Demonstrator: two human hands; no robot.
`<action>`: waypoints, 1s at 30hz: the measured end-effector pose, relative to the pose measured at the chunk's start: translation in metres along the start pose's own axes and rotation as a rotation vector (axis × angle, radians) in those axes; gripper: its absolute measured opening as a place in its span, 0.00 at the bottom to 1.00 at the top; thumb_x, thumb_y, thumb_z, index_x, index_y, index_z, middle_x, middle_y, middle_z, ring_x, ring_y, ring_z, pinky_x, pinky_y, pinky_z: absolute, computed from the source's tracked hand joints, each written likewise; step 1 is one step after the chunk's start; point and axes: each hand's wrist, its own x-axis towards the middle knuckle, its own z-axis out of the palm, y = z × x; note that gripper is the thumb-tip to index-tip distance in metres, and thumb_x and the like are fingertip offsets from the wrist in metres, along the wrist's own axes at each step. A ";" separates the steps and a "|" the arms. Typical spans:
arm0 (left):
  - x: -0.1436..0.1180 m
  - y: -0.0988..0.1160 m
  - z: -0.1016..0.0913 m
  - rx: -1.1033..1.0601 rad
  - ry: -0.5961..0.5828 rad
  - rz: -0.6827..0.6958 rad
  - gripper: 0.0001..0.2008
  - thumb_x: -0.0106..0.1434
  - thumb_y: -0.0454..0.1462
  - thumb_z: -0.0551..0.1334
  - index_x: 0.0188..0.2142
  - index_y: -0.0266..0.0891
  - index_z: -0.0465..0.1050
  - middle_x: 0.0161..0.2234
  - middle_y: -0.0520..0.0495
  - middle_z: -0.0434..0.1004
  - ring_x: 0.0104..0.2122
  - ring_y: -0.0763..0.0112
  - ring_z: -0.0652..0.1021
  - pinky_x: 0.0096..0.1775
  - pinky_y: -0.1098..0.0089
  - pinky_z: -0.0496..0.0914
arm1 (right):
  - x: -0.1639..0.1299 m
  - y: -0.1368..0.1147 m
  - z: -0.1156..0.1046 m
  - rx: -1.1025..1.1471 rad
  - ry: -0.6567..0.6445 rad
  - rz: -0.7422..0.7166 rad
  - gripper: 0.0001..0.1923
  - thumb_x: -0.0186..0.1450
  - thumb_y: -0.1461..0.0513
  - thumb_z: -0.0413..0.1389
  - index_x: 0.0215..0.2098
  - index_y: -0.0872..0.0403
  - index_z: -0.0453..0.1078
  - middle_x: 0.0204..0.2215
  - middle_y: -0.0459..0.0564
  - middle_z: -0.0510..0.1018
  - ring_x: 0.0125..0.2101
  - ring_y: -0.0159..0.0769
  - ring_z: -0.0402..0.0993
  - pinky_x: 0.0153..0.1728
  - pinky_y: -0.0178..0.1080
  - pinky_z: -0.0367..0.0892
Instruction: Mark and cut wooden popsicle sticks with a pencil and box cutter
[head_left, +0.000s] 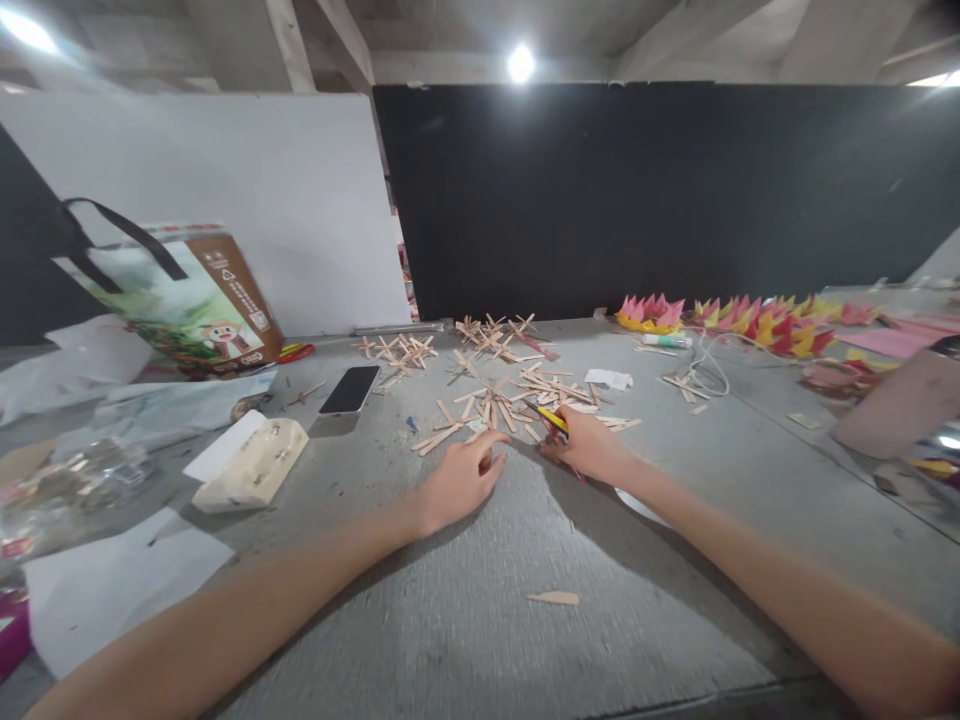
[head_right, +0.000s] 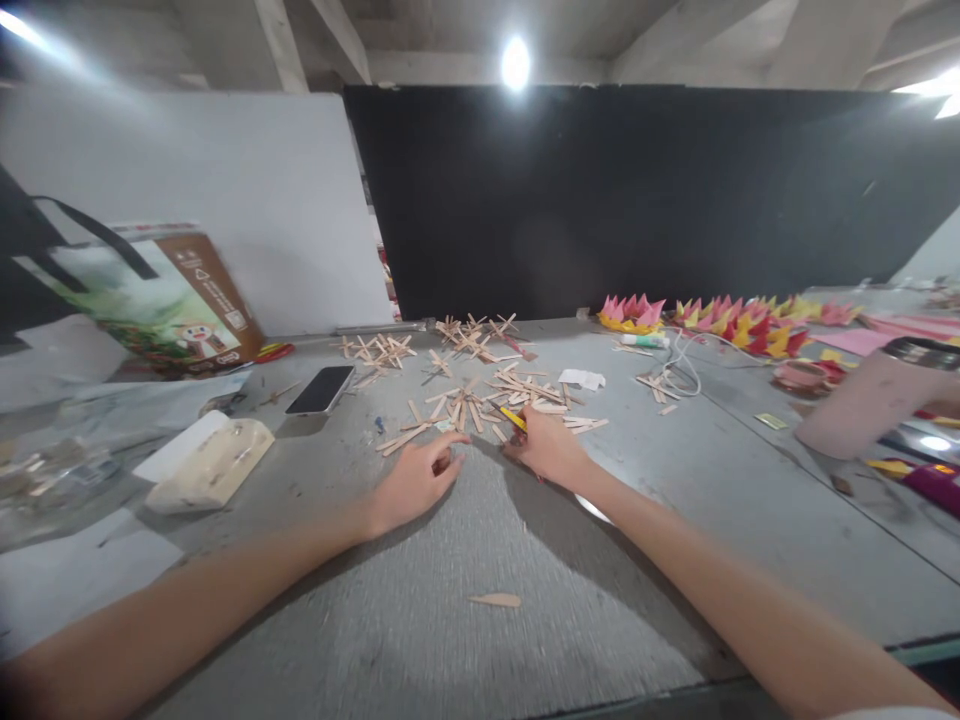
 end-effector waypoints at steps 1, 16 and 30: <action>0.000 -0.001 0.000 0.001 -0.005 0.002 0.12 0.70 0.38 0.62 0.50 0.46 0.81 0.22 0.57 0.66 0.24 0.67 0.66 0.34 0.69 0.61 | 0.000 0.001 0.000 0.016 -0.007 -0.007 0.12 0.64 0.58 0.67 0.38 0.50 0.67 0.33 0.49 0.82 0.34 0.42 0.78 0.31 0.37 0.56; -0.001 -0.015 0.001 0.288 -0.170 0.234 0.27 0.74 0.28 0.52 0.67 0.47 0.72 0.45 0.44 0.83 0.48 0.60 0.81 0.53 0.62 0.73 | -0.004 0.001 -0.002 -0.042 0.000 0.006 0.14 0.67 0.61 0.64 0.46 0.51 0.64 0.39 0.53 0.83 0.38 0.46 0.79 0.33 0.39 0.56; -0.005 0.001 0.002 0.346 -0.197 0.182 0.22 0.76 0.34 0.55 0.66 0.46 0.73 0.47 0.46 0.87 0.46 0.60 0.84 0.52 0.61 0.77 | 0.000 0.007 0.004 0.050 -0.040 -0.073 0.11 0.68 0.67 0.61 0.45 0.51 0.65 0.40 0.54 0.85 0.36 0.43 0.81 0.34 0.39 0.60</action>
